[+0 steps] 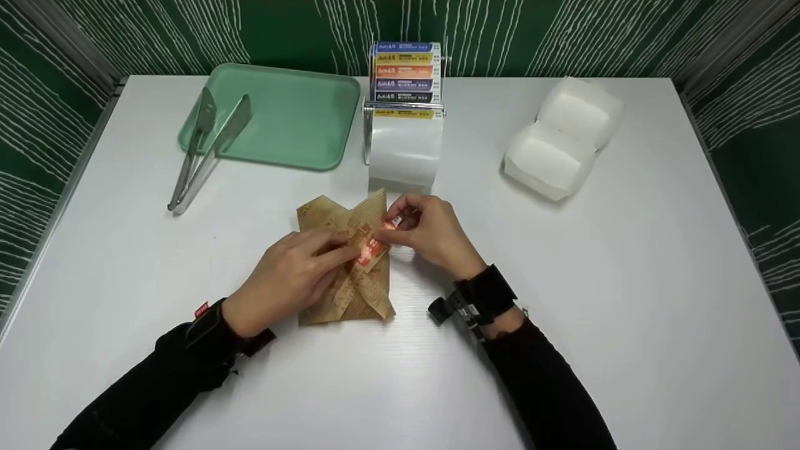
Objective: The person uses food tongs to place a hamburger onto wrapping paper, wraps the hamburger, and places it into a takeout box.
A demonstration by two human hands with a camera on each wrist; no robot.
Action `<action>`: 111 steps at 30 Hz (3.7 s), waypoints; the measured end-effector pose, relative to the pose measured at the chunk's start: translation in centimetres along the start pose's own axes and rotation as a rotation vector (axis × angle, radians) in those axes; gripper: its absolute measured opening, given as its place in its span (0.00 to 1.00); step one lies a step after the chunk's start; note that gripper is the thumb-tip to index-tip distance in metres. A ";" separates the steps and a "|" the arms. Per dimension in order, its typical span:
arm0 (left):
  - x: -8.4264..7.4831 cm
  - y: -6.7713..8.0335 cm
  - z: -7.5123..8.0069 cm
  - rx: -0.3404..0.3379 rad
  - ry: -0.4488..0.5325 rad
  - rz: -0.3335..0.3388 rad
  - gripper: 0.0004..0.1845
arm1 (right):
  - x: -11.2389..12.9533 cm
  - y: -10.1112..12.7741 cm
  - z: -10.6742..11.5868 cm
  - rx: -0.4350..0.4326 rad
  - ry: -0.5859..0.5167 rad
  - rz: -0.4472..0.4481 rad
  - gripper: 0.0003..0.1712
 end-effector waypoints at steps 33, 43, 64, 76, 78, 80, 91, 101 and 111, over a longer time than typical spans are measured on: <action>-0.2 0.1 0.1 0.093 -0.034 -0.005 0.18 | -0.3 0.1 0.0 0.099 0.190 -0.086 0.19; -0.2 0.0 0.2 0.088 -0.037 -0.011 0.16 | -0.3 0.1 -0.1 0.119 0.165 -0.077 0.18; -0.1 -0.1 0.0 0.179 -0.008 -0.005 0.21 | -0.4 -0.1 -0.1 0.085 0.174 -0.012 0.15; -0.1 0.3 0.1 0.065 -0.029 0.025 0.14 | -0.1 0.3 7.0 -0.217 0.197 0.006 0.17; 0.1 0.3 0.2 0.059 -0.033 0.044 0.13 | -0.7 0.7 9.5 -0.318 0.203 -0.020 0.20; 0.2 0.2 0.3 0.066 -0.035 0.067 0.13 | -1.6 1.1 11.9 -0.402 0.231 -0.083 0.28; 1.3 0.5 1.0 0.105 -0.024 0.171 0.12 | -6.3 3.8 17.2 -0.352 0.490 -0.330 0.32; 2.0 1.4 2.0 0.142 0.044 0.180 0.33 | -4.3 9.2 12.0 -0.219 0.665 -0.210 0.15; 2.6 2.1 2.2 0.167 -0.043 0.170 0.40 | -1.7 15.0 5.5 -0.138 0.804 -0.069 0.09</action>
Point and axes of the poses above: each hand's wrist, its own y-axis away from the middle knuckle, its own z-axis out of the back of the hand, x = y × z, the point moved 4 cm from there along -y, towards the middle knuckle, and after that the axes turned 12 degrees about -z, right-handed, at the moved point
